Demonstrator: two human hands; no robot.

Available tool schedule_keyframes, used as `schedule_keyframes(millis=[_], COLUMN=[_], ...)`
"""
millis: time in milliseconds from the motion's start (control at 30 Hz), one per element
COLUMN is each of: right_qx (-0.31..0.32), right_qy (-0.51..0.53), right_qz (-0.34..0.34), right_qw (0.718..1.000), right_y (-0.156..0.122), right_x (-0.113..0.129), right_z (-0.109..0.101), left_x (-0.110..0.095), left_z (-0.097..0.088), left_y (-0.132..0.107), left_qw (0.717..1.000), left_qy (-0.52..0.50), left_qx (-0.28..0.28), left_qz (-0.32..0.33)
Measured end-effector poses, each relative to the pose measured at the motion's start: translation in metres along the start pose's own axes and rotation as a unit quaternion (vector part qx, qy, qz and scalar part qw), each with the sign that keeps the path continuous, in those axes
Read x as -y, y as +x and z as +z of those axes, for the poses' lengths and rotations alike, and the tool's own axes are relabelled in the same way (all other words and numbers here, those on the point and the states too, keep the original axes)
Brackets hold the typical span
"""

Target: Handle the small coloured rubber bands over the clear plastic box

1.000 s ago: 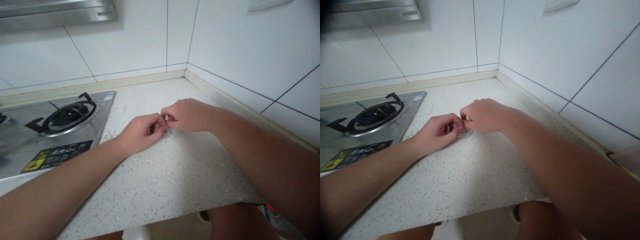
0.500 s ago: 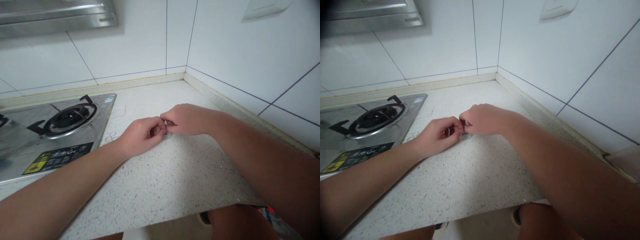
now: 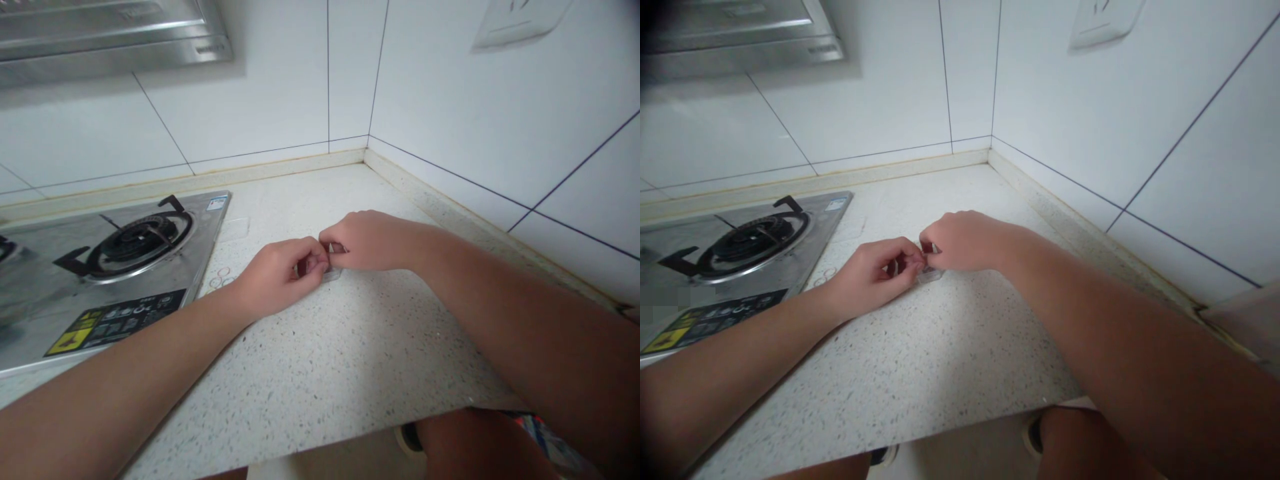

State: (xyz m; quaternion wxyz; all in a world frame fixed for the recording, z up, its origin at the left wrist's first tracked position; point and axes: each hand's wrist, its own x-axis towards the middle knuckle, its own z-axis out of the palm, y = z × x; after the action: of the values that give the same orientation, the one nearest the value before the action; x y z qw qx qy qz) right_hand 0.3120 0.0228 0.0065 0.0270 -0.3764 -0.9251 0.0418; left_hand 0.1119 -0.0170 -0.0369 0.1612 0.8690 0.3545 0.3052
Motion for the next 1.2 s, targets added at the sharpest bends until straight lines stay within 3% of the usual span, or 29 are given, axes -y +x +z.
schedule_keyframes(millis=[433,833,1200], right_qx=[-0.007,-0.032,-0.064], right_qy=[0.022,0.067,0.096], right_qz=[0.015,0.005,0.016], right_qw=[1.000,0.997,0.993], right_y=[-0.0005,0.0000,0.0017], right_x=[0.0025,0.0000,-0.0044], right_z=[-0.0037,-0.0002,-0.0009], left_x=[-0.0005,0.0017,0.0030], left_z=[0.0007,-0.0022,-0.0034], left_y=[-0.0001,0.0038,0.0035], left_qw=[1.000,0.992,0.993], left_qy=[0.011,0.063,0.063], left_qx=[0.001,-0.109,-0.102], left_qz=[-0.006,0.005,-0.007])
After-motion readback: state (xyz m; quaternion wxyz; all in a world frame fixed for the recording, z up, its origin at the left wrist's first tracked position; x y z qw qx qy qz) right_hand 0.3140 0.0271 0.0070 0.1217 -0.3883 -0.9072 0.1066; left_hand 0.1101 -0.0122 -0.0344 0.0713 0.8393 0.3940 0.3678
